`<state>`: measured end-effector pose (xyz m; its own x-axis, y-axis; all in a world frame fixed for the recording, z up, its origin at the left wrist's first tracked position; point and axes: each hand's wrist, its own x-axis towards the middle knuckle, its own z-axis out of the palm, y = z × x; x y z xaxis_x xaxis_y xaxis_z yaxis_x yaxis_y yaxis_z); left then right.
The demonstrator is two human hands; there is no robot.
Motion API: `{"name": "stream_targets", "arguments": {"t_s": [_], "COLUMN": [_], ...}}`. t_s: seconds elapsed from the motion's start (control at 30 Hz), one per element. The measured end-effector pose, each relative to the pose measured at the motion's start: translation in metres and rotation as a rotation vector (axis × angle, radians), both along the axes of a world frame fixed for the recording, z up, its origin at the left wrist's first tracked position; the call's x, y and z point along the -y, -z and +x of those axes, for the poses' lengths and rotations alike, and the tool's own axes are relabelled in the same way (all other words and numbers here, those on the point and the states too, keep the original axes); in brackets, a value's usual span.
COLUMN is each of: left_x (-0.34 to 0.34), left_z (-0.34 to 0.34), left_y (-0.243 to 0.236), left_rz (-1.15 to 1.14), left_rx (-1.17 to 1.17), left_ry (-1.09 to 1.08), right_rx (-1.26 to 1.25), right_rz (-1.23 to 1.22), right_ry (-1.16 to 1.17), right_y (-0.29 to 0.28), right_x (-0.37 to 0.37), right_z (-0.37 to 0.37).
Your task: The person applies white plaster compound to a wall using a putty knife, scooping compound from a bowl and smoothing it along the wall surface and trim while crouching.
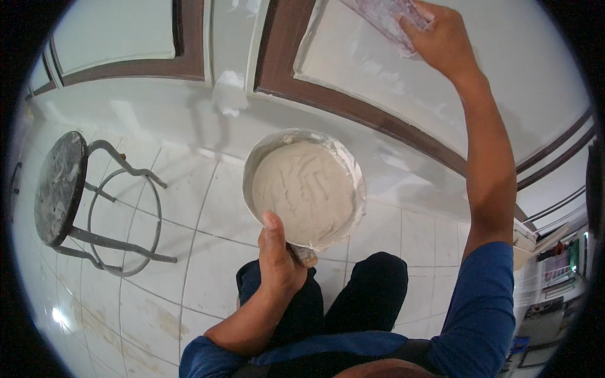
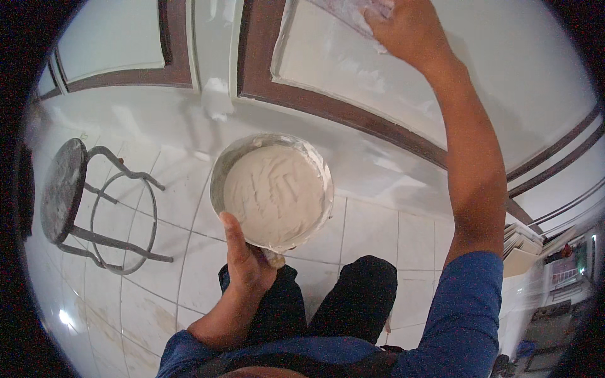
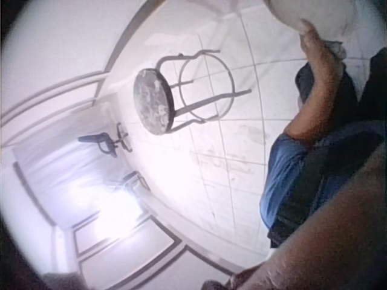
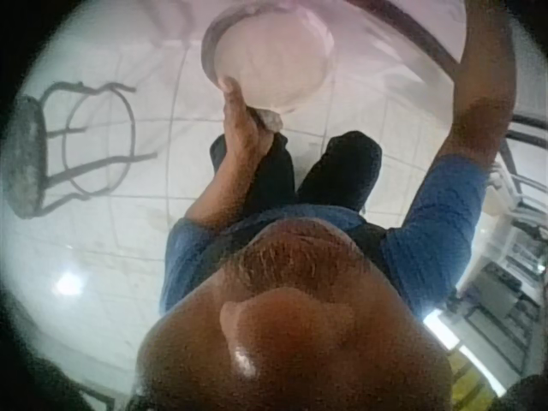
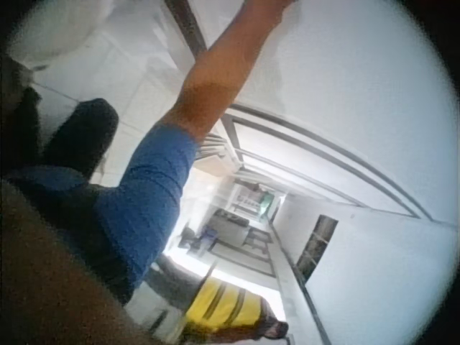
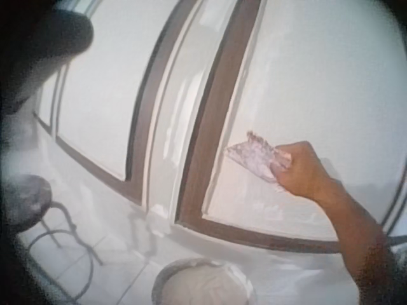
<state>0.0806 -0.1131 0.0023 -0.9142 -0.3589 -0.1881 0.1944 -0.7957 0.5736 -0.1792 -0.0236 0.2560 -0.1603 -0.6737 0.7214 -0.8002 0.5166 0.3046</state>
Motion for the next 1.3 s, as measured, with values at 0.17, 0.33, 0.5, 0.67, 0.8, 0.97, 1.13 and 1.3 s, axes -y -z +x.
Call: {"name": "stream_targets", "arguments": {"t_s": [0.17,0.33,0.5,0.67,0.8,0.97,1.13,1.3], "left_x": [0.003,0.006,0.019,-0.001,-0.001,0.017,0.02,-0.042], "left_z": [0.006,0.009,0.017,0.001,0.0,-0.018,-0.016,-0.018], "left_y": [0.004,0.0,0.003,0.002,0.012,0.031,0.017,-0.037], "left_rz": [-0.015,0.015,-0.082,-0.062,-0.053,-0.266,-0.395,-0.866], "left_rx": [-0.018,-0.108,-0.1,-0.137,-0.093,0.014,-0.288,-0.126], "left_ry": [0.006,0.105,0.042,0.109,0.12,-0.025,0.178,-0.048], "right_rx": [0.102,-0.264,0.042,0.98,1.42,1.703,1.74,1.753], "right_rz": [-0.171,-0.408,-0.607,-1.139,-1.099,-1.316,-1.212,-1.157], "right_ry": [0.065,0.212,0.358,-0.296,-0.28,-0.554,-0.347,-0.126], "right_y": [-0.043,-0.084,-0.017,0.084,0.188,0.239,0.224,0.215], "right_x": [0.004,-0.047,-0.066,-0.126,-0.125,-0.09,-0.097,-0.125], "right_z": [0.026,0.051,0.107,0.103,0.093,0.1,0.13,0.127]}}
